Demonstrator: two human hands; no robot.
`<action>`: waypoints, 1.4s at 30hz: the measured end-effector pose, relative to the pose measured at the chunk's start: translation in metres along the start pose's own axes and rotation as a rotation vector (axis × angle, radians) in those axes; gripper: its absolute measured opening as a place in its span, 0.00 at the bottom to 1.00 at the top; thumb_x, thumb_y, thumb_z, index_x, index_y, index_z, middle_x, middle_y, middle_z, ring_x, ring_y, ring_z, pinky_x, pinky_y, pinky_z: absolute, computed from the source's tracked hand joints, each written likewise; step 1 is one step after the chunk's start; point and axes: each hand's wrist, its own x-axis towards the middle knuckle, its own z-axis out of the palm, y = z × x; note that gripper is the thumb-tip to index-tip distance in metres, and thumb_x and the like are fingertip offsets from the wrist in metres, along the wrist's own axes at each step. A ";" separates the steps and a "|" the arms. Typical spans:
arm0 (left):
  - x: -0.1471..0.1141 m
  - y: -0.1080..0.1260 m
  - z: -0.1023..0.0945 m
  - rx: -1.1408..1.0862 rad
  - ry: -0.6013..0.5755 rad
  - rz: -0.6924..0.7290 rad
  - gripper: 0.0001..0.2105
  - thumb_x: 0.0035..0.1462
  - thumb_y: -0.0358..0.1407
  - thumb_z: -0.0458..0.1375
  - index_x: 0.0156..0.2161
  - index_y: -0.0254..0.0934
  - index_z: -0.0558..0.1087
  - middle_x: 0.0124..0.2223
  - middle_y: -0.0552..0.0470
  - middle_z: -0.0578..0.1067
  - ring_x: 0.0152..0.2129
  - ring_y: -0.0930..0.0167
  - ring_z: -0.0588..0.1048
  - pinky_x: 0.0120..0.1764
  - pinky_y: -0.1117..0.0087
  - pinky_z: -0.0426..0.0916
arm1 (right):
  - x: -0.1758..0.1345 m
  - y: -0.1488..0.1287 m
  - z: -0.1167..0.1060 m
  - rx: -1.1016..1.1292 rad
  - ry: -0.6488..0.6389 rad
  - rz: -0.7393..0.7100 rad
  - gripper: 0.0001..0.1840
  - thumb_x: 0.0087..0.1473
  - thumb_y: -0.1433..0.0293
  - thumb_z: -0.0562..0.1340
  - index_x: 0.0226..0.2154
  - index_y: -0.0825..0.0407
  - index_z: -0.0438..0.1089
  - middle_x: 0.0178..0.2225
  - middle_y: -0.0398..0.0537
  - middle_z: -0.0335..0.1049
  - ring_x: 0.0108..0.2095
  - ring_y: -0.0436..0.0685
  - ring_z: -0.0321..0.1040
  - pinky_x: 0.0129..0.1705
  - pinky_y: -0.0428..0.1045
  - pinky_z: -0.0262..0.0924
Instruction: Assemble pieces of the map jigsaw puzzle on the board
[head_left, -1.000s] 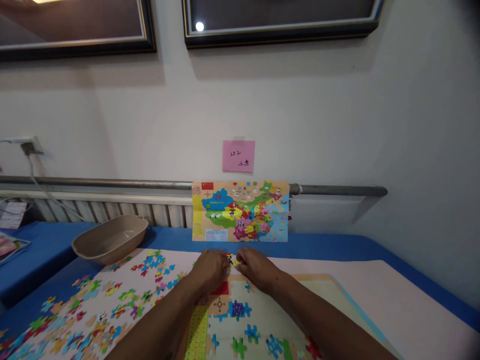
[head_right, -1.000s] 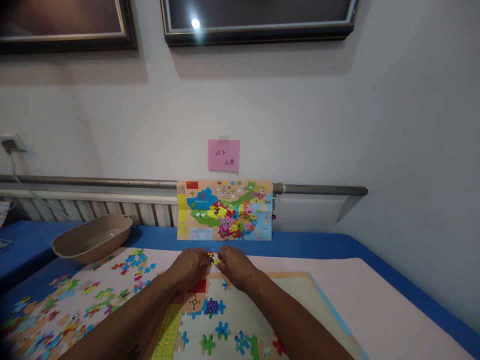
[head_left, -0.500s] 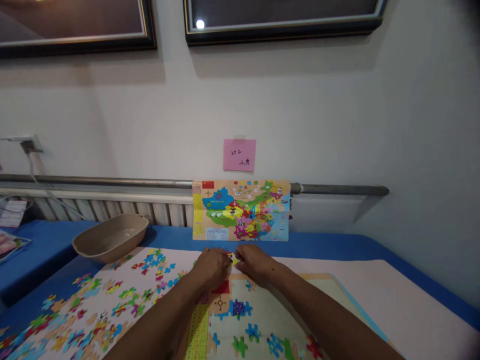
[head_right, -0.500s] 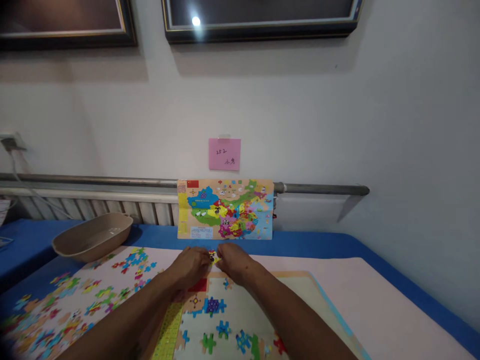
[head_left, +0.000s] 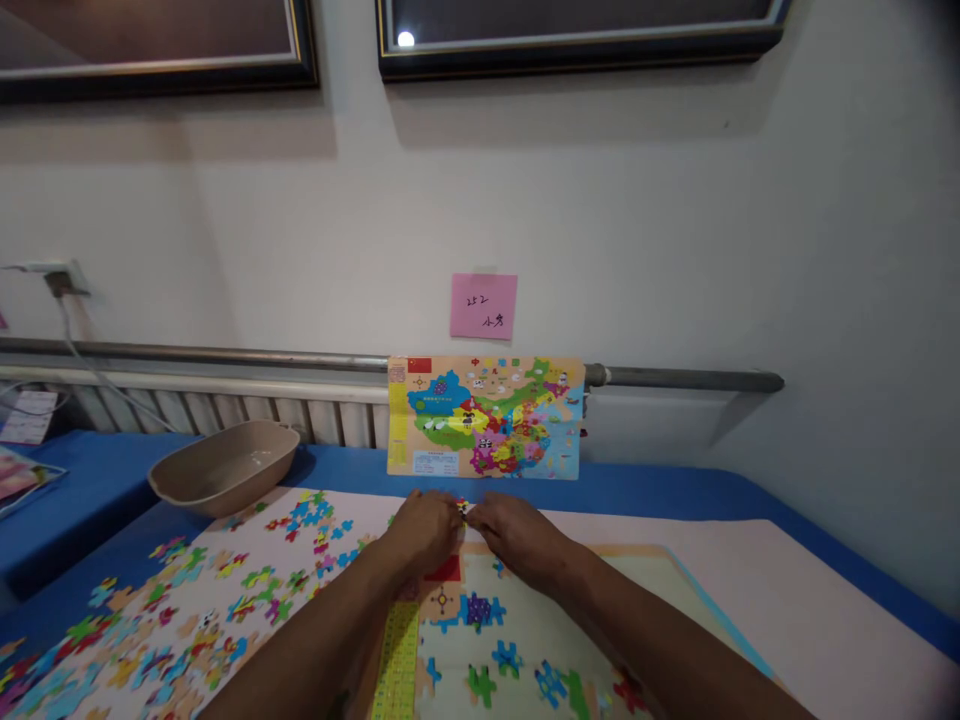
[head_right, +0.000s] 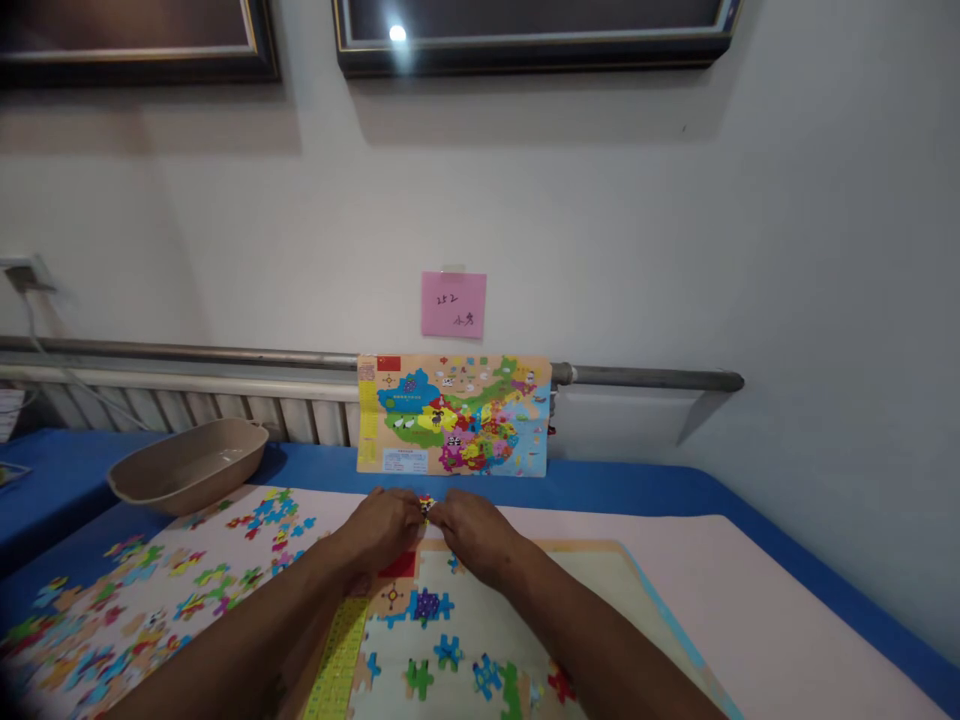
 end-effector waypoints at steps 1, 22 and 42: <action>0.000 0.000 0.000 0.003 -0.003 0.001 0.09 0.72 0.40 0.64 0.48 0.36 0.79 0.54 0.46 0.80 0.53 0.61 0.79 0.58 0.49 0.75 | 0.000 0.000 0.000 -0.022 -0.007 -0.004 0.12 0.66 0.81 0.61 0.33 0.52 0.72 0.35 0.47 0.68 0.36 0.58 0.63 0.36 0.50 0.45; 0.011 -0.012 0.013 -0.054 0.045 -0.005 0.10 0.72 0.41 0.64 0.48 0.36 0.79 0.50 0.47 0.81 0.50 0.62 0.80 0.57 0.50 0.75 | 0.003 0.007 0.004 0.203 0.064 0.109 0.12 0.69 0.77 0.55 0.40 0.52 0.73 0.38 0.47 0.77 0.39 0.59 0.72 0.38 0.48 0.56; 0.008 -0.031 0.026 -0.192 0.133 -0.148 0.11 0.71 0.43 0.65 0.47 0.35 0.79 0.49 0.47 0.81 0.49 0.62 0.80 0.55 0.52 0.77 | 0.005 0.007 0.011 0.285 0.089 0.245 0.14 0.57 0.78 0.61 0.45 0.53 0.76 0.38 0.48 0.77 0.40 0.60 0.71 0.40 0.49 0.55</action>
